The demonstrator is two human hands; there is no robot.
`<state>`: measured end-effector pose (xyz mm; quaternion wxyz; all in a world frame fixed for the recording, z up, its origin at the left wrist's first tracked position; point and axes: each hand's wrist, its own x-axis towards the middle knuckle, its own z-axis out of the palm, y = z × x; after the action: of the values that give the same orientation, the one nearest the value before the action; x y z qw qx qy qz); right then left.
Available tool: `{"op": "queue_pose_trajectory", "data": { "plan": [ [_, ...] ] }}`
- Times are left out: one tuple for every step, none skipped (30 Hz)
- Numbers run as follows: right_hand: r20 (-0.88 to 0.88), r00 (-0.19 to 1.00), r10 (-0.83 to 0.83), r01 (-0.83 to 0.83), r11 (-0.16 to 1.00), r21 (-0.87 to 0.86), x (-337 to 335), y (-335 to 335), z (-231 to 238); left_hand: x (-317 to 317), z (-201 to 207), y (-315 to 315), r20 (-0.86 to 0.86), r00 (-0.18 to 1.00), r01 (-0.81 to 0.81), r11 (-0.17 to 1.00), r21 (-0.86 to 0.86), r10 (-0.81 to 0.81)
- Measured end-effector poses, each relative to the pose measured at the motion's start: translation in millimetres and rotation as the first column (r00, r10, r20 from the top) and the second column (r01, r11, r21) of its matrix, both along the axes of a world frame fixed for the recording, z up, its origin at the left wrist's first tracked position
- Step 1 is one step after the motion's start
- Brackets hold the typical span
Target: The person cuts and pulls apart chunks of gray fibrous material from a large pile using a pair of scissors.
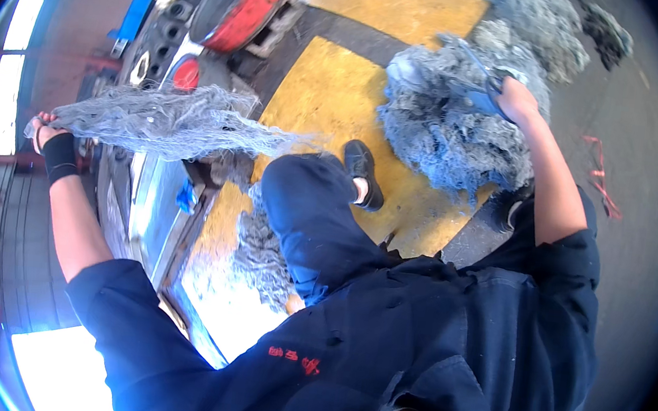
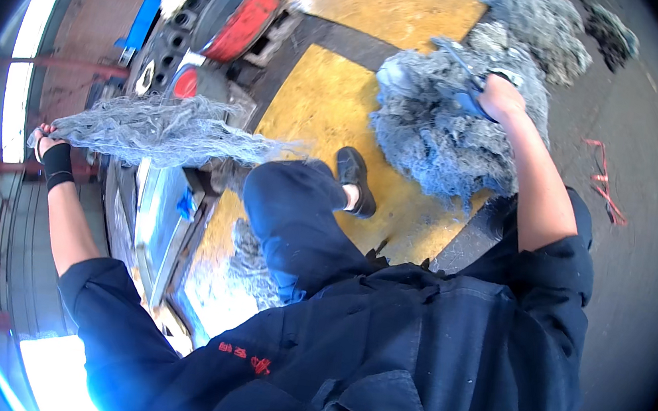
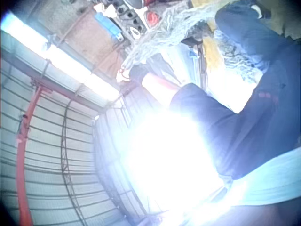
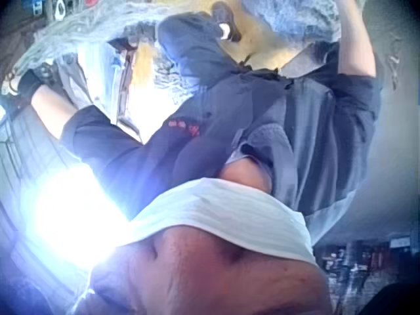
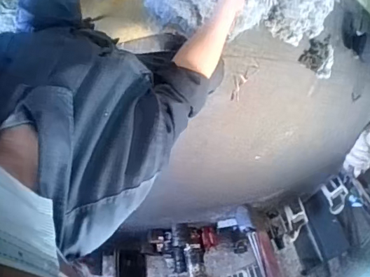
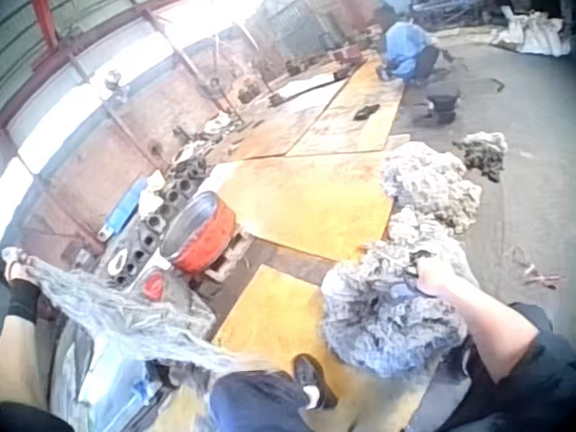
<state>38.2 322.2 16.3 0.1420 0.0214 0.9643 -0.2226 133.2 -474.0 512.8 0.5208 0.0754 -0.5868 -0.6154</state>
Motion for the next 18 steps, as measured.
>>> {"op": "queue_pose_trajectory", "data": {
  "plan": [
    [-0.02,0.999,-0.051,0.051,0.998,0.048,-2.0,16.6,-11.7,-11.1,-29.3,10.3,0.004,0.995,-0.1,0.993,0.067,0.1],
    [-0.042,0.995,-0.091,0.095,0.991,0.092,-3.2,33.1,-24.2,-15.8,-55.4,27.4,0.02,0.978,-0.206,0.97,0.127,0.205],
    [-0.038,0.998,-0.043,0.045,0.998,0.047,-8.1,20.0,-29.1,33.5,-17.2,-3.1,-0.001,0.969,-0.247,0.969,-0.001,0.247],
    [-0.021,0.999,-0.035,0.036,0.998,0.05,-11.0,22.0,-30.8,44.0,-27.1,-6.2,-0.059,0.96,-0.278,0.959,-0.052,0.275],
    [-0.038,0.998,-0.051,0.052,0.998,0.021,-9.8,19.6,-34.7,68.6,-21.5,-15.7,-0.047,0.93,-0.365,0.93,-0.04,0.363],
    [-0.059,0.995,-0.075,0.075,0.997,-0.01,-12.4,19.9,-39.7,91.1,-15.9,-24.9,-0.041,0.896,-0.443,0.896,-0.027,0.442],
    [-0.071,0.996,-0.059,0.056,0.997,-0.049,-19.8,16.1,-51.1,132.0,10.9,-41.6,-0.082,0.878,-0.475,0.88,-0.019,0.472],
    [-0.075,0.996,-0.045,0.038,0.996,-0.085,-25.4,11.7,-64.5,174.0,34.6,-53.9,-0.115,0.859,-0.504,0.864,-0.012,0.499],
    [-0.069,0.994,-0.082,0.081,0.997,-0.017,-25.4,30.6,-64.3,163.1,-10.8,-48.6,-0.076,0.776,-0.628,0.778,0.005,0.626],
    [-0.102,0.986,-0.132,0.132,0.991,-0.001,-21.7,51.7,-63.8,158.1,-52.0,-28.9,0.04,0.823,-0.567,0.815,0.116,0.567],
    [-0.104,0.979,-0.173,0.173,0.985,-0.018,-22.2,61.7,-61.2,168.8,-70.6,2.2,0.141,0.851,-0.526,0.824,0.211,0.507],
    [-0.095,0.987,-0.131,0.124,0.989,-0.077,-28.9,37.5,-70.2,229.5,-33.4,-37.0,0.05,0.698,-0.715,0.69,0.115,0.715],
    [-0.069,0.992,-0.107,0.096,0.983,-0.155,-32.4,19.0,-87.2,272.4,24.7,-56.4,-0.059,0.505,-0.862,0.507,0.023,0.861],
    [-0.073,0.99,-0.121,0.112,0.987,-0.117,-34.7,25.5,-91.6,279.8,12.4,-61.0,0.047,0.61,-0.792,0.61,0.032,0.791],
    [-0.075,0.986,-0.147,0.139,0.985,-0.105,-34.3,40.4,-93.5,277.3,-15.9,-60.0,0.152,0.716,-0.695,0.715,0.076,0.681],
    [-0.074,0.985,-0.154,0.143,0.981,-0.134,-34.9,48.7,-93.6,269.3,-50.2,-50.3,0.179,0.784,-0.615,0.784,0.087,0.595],
    [-0.072,0.984,-0.16,0.147,0.975,-0.165,-34.2,56.0,-93.6,264.8,-81.9,-35.7,0.199,0.84,-0.529,0.843,0.101,0.504],
    [-0.07,0.982,-0.176,0.159,0.967,-0.198,-35.8,66.1,-91.7,258.6,-108.3,-16.5,0.214,0.889,-0.436,0.893,0.116,0.406]
  ]
}}
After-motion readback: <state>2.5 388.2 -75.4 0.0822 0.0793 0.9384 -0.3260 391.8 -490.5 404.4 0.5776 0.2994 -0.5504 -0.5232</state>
